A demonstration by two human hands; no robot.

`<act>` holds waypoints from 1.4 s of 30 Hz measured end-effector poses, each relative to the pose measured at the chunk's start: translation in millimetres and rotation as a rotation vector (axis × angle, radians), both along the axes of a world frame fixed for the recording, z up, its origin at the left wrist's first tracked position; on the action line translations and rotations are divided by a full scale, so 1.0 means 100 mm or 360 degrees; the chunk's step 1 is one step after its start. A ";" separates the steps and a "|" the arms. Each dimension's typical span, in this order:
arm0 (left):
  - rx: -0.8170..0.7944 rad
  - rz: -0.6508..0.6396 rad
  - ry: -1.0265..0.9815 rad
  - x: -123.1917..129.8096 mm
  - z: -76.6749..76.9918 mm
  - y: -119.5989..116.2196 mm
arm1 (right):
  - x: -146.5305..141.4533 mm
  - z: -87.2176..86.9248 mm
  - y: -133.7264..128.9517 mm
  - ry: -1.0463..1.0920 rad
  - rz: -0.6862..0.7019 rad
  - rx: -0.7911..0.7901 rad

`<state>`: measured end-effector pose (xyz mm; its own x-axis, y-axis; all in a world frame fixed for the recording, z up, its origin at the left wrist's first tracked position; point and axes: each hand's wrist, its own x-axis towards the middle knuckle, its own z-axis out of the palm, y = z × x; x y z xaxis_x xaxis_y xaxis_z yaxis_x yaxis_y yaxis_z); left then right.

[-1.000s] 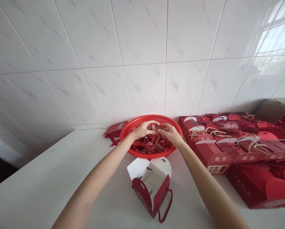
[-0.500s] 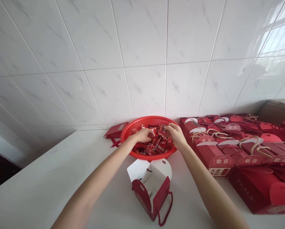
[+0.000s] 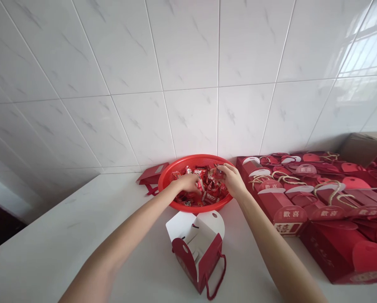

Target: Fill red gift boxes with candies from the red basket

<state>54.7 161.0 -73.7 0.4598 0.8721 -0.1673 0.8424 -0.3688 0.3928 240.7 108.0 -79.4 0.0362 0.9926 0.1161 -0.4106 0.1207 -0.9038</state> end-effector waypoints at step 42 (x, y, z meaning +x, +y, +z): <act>0.0003 -0.0148 -0.1073 0.17 0.08 0.02 | -0.01 -0.05 0.04 0.0196 -0.0128 0.0057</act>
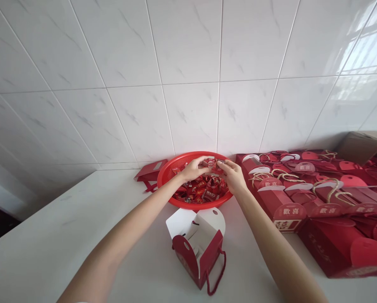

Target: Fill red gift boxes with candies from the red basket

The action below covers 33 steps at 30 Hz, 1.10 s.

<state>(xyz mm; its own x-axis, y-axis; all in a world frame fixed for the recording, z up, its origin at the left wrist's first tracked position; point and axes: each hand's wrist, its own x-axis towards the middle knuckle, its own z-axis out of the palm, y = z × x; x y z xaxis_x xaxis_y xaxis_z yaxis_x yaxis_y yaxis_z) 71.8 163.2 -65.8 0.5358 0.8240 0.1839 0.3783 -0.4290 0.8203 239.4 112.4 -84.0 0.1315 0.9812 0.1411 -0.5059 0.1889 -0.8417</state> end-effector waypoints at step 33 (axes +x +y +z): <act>-0.0259 0.0261 0.0448 -0.05 -0.02 0.24 | 0.09 -0.02 0.09 0.0335 -0.0116 0.0018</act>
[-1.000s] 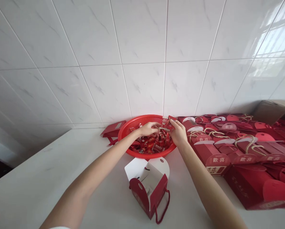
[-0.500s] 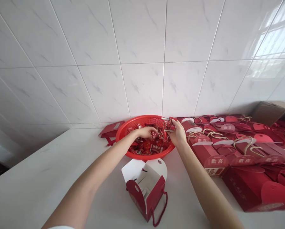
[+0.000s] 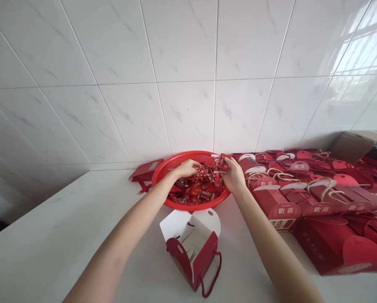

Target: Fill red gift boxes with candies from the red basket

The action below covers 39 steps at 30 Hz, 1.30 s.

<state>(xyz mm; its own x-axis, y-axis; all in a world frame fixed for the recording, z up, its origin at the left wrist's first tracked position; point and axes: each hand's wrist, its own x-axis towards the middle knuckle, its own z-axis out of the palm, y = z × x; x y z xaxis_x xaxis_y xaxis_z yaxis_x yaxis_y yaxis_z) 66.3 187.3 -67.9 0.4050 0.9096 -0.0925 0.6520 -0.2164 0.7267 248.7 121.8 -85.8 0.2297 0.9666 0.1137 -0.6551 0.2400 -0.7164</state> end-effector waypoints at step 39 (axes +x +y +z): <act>0.0928 -0.0194 0.0639 0.24 -0.01 0.01 | -0.04 0.03 -0.01 0.0147 -0.0211 -0.0065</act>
